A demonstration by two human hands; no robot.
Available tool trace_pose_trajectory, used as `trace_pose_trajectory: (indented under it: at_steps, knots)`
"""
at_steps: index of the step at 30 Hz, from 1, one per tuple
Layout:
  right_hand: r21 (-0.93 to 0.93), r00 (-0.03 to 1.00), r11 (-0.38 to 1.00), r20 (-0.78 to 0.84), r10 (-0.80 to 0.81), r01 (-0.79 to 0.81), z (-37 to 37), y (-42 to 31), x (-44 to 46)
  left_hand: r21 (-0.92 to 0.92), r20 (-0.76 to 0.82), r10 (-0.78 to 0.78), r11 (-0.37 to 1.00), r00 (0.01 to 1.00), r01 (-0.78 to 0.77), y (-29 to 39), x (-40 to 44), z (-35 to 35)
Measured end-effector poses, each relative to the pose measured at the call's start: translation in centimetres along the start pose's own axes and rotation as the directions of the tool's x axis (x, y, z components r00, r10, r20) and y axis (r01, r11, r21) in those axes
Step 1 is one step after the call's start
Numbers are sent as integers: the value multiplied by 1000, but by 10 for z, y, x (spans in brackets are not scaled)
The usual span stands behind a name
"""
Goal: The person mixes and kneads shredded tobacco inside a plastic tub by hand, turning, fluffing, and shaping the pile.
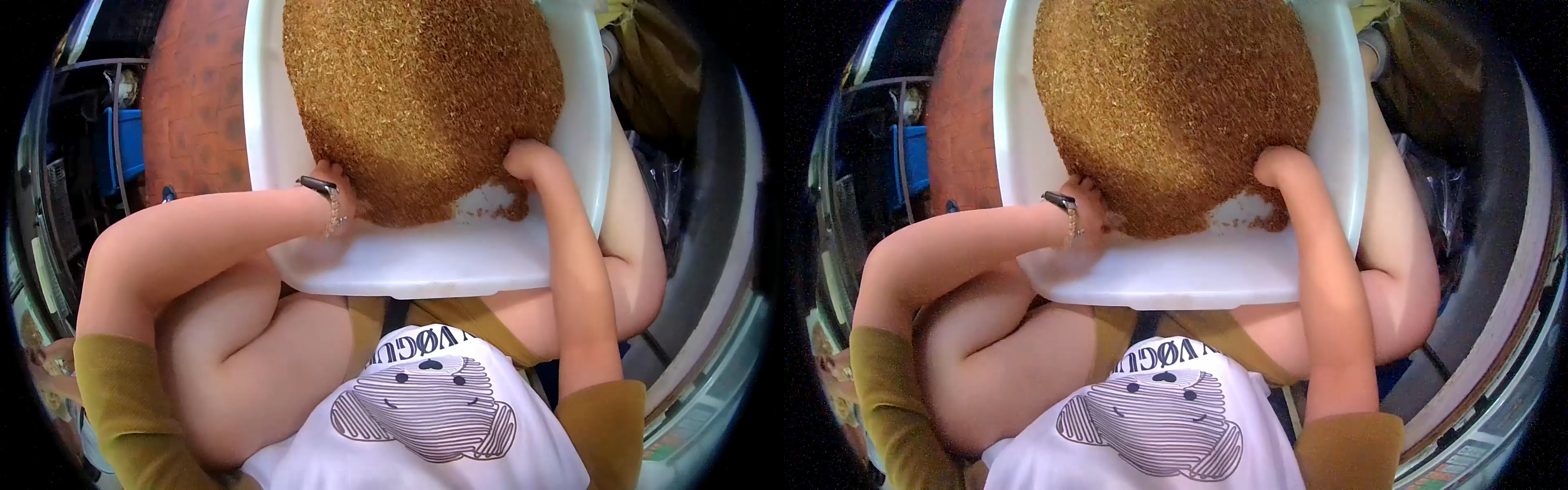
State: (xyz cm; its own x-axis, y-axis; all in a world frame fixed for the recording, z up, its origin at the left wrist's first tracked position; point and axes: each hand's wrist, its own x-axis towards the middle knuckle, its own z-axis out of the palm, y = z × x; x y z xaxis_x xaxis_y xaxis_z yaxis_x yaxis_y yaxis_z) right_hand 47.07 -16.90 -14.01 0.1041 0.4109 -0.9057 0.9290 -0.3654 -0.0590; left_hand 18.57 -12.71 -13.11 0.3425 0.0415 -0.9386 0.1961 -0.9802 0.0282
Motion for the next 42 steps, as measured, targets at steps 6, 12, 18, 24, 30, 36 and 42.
trace_pose_trajectory:
  at_steps: [6, 12, 18, 24, 30, 36, 42]
  knots:
    - [230, 970, 966, 233, 67, -122, 1, -13, -2, -173, 74, 163, 974, 984, -149, -6, 38, 18]
    - [245, 959, 970, 274, -68, -1, 24, -56, -6, -792, -144, 181, 569, 973, -223, -9, 34, -2]
    - [227, 964, 973, 245, -101, 44, 9, -49, -9, -864, -202, -135, 490, 970, -112, 4, 23, -2]
    - [364, 926, 927, 372, -62, -85, 9, -37, -4, -957, 284, -561, -215, 778, 195, 37, 67, 38]
    - [872, 931, 363, 364, -31, -329, 50, -52, 2, -799, 327, -415, -602, 849, 14, 41, 43, 15]
    - [943, 646, -97, 140, -750, -317, 72, -61, 17, -449, 191, -128, -893, 973, -29, 39, 49, 13]
    - [900, 726, -365, -84, -682, -240, 74, -72, 20, -495, 84, -96, -868, 992, -42, 9, 35, 3]
